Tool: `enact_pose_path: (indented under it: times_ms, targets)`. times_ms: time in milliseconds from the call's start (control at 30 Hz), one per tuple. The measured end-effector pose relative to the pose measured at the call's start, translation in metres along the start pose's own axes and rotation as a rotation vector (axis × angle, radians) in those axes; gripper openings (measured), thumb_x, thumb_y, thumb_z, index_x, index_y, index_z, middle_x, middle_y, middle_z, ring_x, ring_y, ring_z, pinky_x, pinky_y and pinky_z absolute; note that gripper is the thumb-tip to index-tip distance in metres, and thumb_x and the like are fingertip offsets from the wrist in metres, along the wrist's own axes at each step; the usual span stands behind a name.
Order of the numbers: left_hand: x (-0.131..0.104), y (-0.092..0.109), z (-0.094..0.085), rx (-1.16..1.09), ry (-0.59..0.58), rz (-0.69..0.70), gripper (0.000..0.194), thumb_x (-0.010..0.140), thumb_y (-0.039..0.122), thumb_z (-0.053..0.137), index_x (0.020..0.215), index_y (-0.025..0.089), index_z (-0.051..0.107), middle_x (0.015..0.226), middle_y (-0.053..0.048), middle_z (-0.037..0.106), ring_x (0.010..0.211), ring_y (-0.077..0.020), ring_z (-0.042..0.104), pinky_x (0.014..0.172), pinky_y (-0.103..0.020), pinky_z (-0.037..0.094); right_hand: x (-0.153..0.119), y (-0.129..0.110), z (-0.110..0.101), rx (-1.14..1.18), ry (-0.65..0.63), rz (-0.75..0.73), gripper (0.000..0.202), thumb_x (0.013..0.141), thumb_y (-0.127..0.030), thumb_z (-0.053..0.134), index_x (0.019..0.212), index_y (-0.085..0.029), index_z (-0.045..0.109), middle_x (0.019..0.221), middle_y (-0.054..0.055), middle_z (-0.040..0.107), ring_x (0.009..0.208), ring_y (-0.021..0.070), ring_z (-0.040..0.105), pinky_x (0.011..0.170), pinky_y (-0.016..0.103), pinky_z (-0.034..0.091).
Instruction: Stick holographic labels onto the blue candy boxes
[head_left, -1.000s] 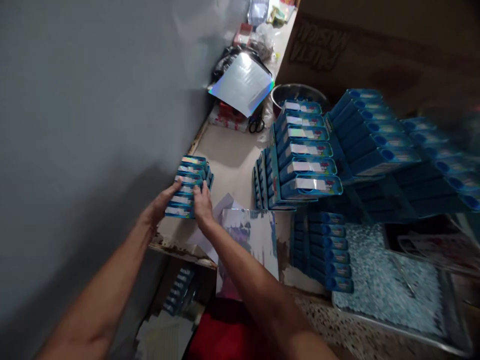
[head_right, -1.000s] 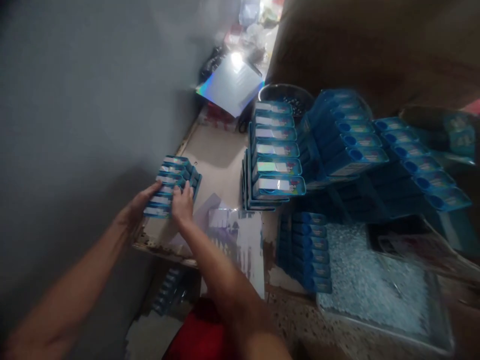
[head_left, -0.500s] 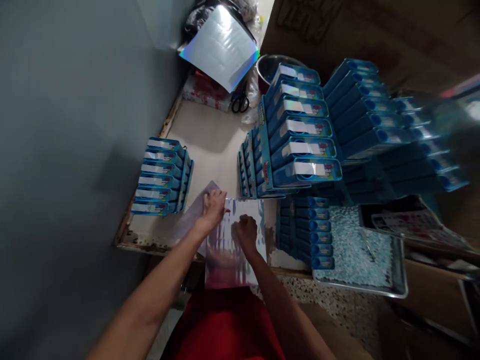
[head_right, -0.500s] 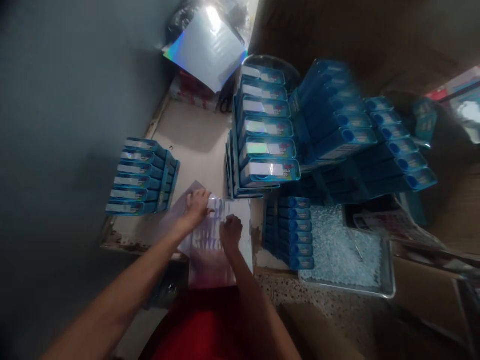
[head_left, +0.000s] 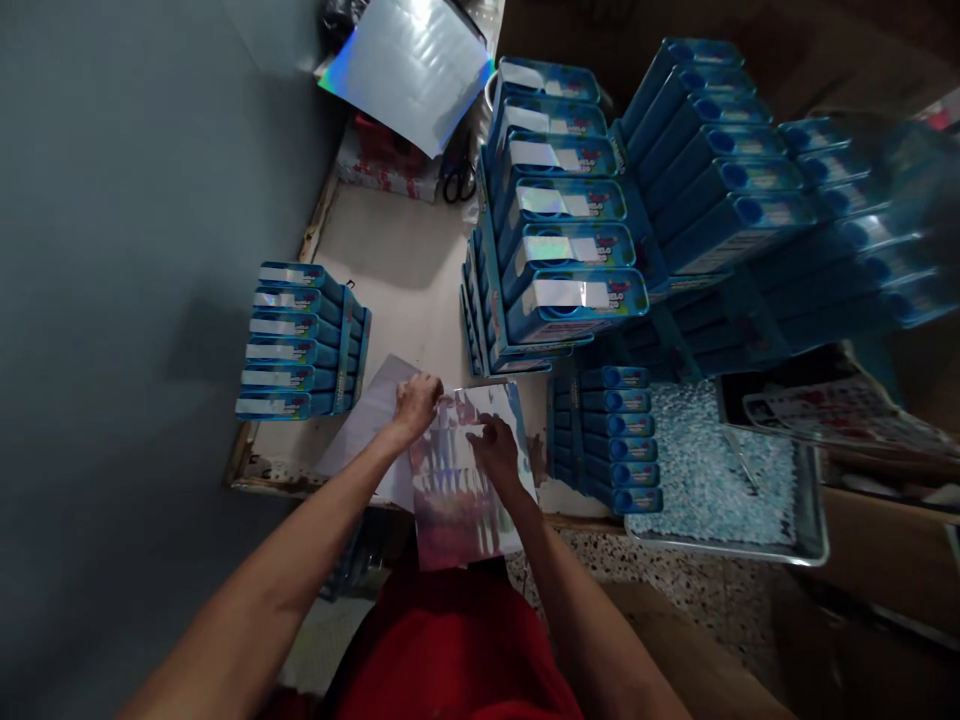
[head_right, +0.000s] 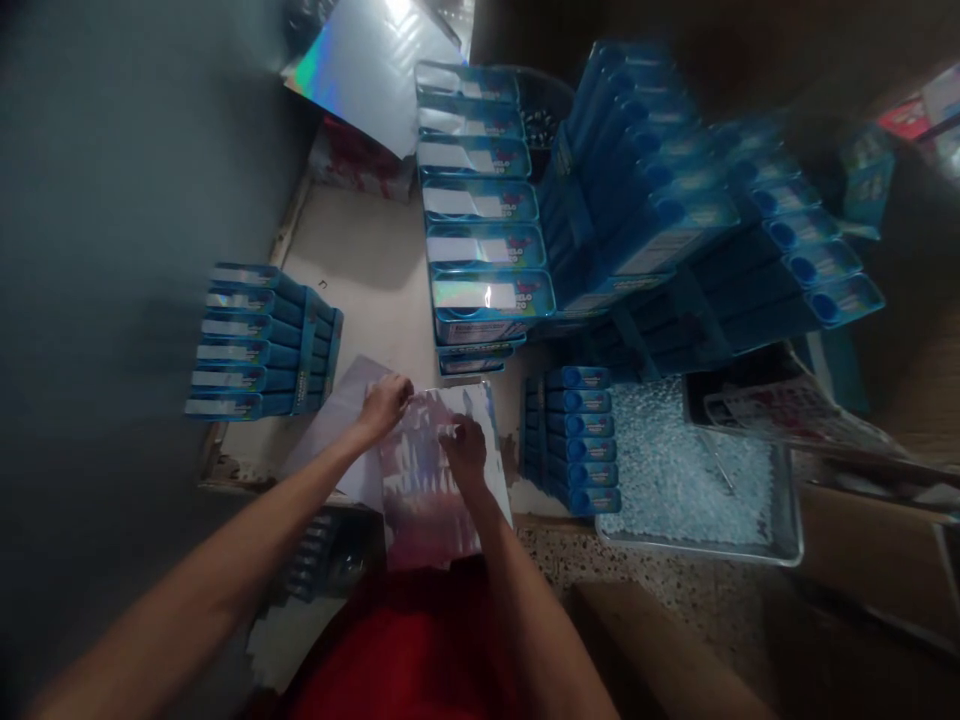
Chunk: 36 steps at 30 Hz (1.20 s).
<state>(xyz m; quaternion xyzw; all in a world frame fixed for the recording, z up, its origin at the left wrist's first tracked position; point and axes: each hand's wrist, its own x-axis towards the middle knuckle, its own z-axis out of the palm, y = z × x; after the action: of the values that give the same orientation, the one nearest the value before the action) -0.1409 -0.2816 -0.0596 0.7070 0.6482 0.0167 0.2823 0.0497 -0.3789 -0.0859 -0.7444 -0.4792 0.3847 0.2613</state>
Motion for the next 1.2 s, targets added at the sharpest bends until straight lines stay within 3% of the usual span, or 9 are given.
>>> enact_pose_path:
  times_ms: [100, 200, 267, 400, 633, 733, 900, 1033, 1200]
  targets:
    - [-0.001, -0.004, -0.009, -0.065, -0.044, 0.038, 0.011, 0.096, 0.026, 0.059, 0.101, 0.02, 0.066, 0.095, -0.008, 0.072, 0.091, -0.0237, 0.065, 0.078, -0.032, 0.04, 0.012, -0.018, -0.008, 0.013, -0.017, -0.073, 0.03, 0.095, -0.033, 0.056, 0.119, -0.024, 0.07, 0.104, 0.002, 0.075, 0.09, 0.0183, 0.067, 0.084, 0.029, 0.051]
    - [-0.008, -0.006, -0.019, -0.137, -0.076, 0.082, 0.014, 0.096, 0.033, 0.06, 0.101, 0.022, 0.065, 0.09, -0.003, 0.073, 0.08, -0.0189, 0.064, 0.07, -0.028, 0.039, 0.032, -0.045, -0.013, -0.142, -0.099, -0.248, 0.033, 0.103, -0.028, 0.048, 0.13, -0.026, 0.067, 0.116, 0.002, 0.076, 0.101, 0.0184, 0.069, 0.089, 0.028, 0.049]
    - [-0.013, -0.006, -0.023, -0.197, -0.047, 0.076, 0.016, 0.094, 0.035, 0.063, 0.101, 0.021, 0.066, 0.09, -0.004, 0.074, 0.079, -0.0187, 0.065, 0.069, -0.028, 0.039, 0.045, -0.06, -0.014, -0.299, -0.19, -0.34, 0.028, 0.105, -0.026, 0.049, 0.122, -0.025, 0.071, 0.112, 0.002, 0.078, 0.099, 0.0187, 0.07, 0.086, 0.027, 0.048]
    - [-0.017, -0.005, -0.025, -0.32, -0.014, -0.004, 0.02, 0.091, 0.034, 0.064, 0.102, 0.02, 0.073, 0.093, -0.007, 0.078, 0.085, -0.0219, 0.068, 0.073, -0.029, 0.041, 0.054, -0.074, -0.011, -0.398, -0.255, -0.355, 0.024, 0.104, -0.022, 0.052, 0.104, -0.024, 0.075, 0.1, 0.002, 0.078, 0.094, 0.0195, 0.069, 0.081, 0.027, 0.046]
    - [-0.008, -0.013, -0.018, -0.418, -0.103, -0.046, 0.023, 0.088, 0.035, 0.062, 0.091, 0.02, 0.079, 0.091, -0.007, 0.08, 0.084, -0.0221, 0.07, 0.073, -0.029, 0.045, 0.026, -0.077, 0.005, -0.6, -0.103, -0.527, 0.041, 0.099, -0.018, 0.057, 0.139, -0.022, 0.063, 0.139, 0.012, 0.064, 0.121, 0.0295, 0.054, 0.097, 0.04, 0.041]
    - [-0.007, -0.02, -0.015, -0.465, -0.132, -0.067, 0.024, 0.086, 0.034, 0.061, 0.09, 0.019, 0.08, 0.091, -0.006, 0.081, 0.083, -0.0208, 0.07, 0.074, -0.027, 0.048, 0.014, -0.07, 0.02, -0.617, -0.136, -0.579, 0.048, 0.1, -0.017, 0.053, 0.148, -0.022, 0.056, 0.144, 0.012, 0.062, 0.123, 0.0296, 0.052, 0.099, 0.043, 0.039]
    - [-0.007, -0.028, -0.011, -0.525, -0.162, -0.12, 0.026, 0.081, 0.034, 0.06, 0.083, 0.016, 0.079, 0.081, -0.005, 0.079, 0.075, -0.0195, 0.068, 0.068, -0.026, 0.049, -0.007, -0.054, 0.031, -0.595, -0.164, -0.647, 0.061, 0.098, -0.01, 0.049, 0.158, -0.016, 0.042, 0.162, 0.013, 0.046, 0.147, 0.028, 0.035, 0.112, 0.044, 0.031]
    - [-0.009, -0.029, -0.014, -0.539, -0.176, -0.138, 0.026, 0.078, 0.035, 0.06, 0.08, 0.016, 0.078, 0.08, -0.005, 0.079, 0.073, -0.0194, 0.068, 0.067, -0.026, 0.048, -0.019, -0.047, 0.021, -0.558, -0.176, -0.694, 0.062, 0.095, -0.008, 0.051, 0.156, -0.015, 0.045, 0.159, 0.013, 0.049, 0.149, 0.0286, 0.036, 0.115, 0.045, 0.029]
    - [-0.017, -0.023, -0.027, -0.513, -0.169, -0.123, 0.027, 0.081, 0.036, 0.06, 0.084, 0.018, 0.079, 0.08, -0.005, 0.078, 0.075, -0.0199, 0.066, 0.067, -0.027, 0.046, -0.018, -0.056, 0.008, -0.51, -0.141, -0.629, 0.056, 0.092, -0.01, 0.056, 0.148, -0.017, 0.053, 0.135, 0.013, 0.065, 0.128, 0.0278, 0.051, 0.106, 0.042, 0.036]
